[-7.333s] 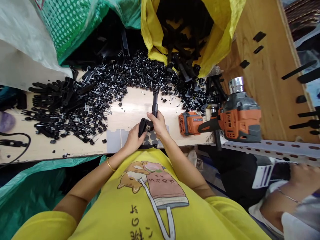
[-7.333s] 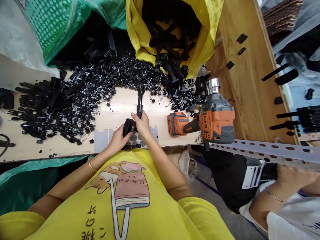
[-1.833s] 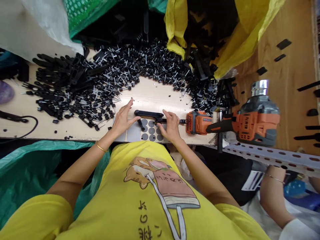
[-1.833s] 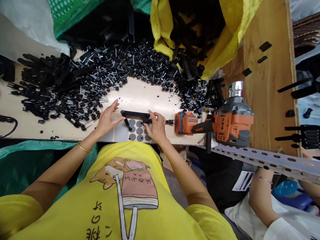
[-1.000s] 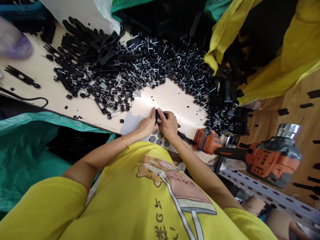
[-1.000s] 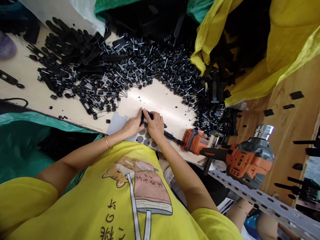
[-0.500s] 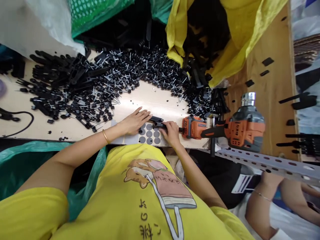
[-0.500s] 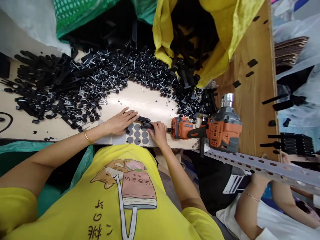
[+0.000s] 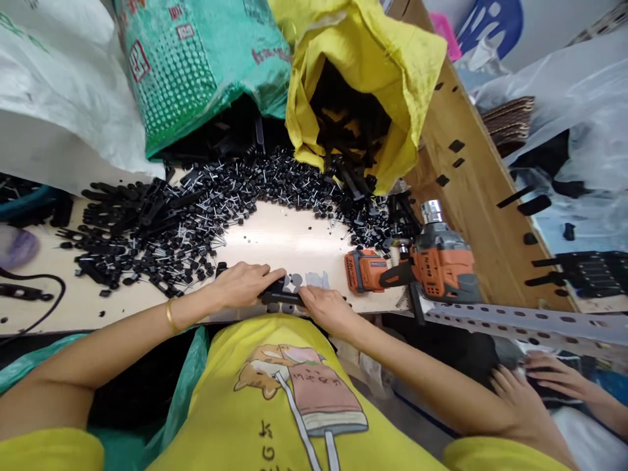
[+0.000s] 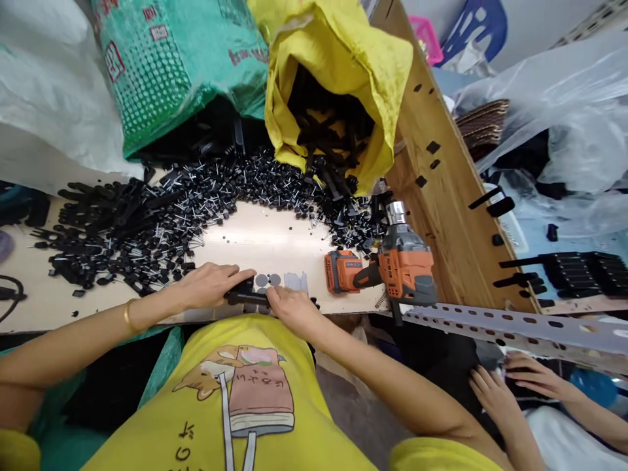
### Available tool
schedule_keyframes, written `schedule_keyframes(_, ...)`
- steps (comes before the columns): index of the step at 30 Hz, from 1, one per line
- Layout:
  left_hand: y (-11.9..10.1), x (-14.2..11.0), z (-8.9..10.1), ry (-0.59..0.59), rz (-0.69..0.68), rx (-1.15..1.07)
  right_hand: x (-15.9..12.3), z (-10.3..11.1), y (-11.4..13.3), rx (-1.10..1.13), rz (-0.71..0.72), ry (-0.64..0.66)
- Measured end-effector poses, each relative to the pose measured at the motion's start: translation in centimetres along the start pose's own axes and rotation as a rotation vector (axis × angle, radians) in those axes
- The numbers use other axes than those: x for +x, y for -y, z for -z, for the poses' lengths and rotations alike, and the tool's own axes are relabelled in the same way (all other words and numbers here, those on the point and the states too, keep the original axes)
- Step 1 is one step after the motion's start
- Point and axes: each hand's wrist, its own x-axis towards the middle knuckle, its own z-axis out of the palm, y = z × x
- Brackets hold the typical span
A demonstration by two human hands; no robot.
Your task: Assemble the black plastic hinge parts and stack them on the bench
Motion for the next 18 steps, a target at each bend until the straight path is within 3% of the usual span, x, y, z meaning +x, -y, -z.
schedule_keyframes(3,-1.0,-2.8,0.5,-0.078,-0.134,-0.236,-1.2,2.8,1.6,0.265,0.039,0.179)
schedule_keyframes(6,-2.9,-4.4,-0.1,-0.291,-0.205,-0.689,-1.6,4.2,2.9,0.684,0.097,0.214)
schedule_keyframes(9,-4.8,-4.7,-1.0,-0.53,0.009,-0.983,-1.2,4.0,3.7,1.016,-0.02,0.164)
schedule_keyframes(11,-5.9,-4.6,-1.3,-0.582,0.134,-1.091,-0.8,3.5,4.1,1.139,-0.093,0.136)
schedule_keyframes(14,-7.3,-4.4,-0.8,-0.568,0.208,-1.25,-0.6,2.7,5.1,1.268,-0.126,0.128)
schedule_keyframes(18,-8.6,-3.4,0.7,-0.787,0.326,-1.413,0.1,2.8,6.1,1.493,-0.136,0.058)
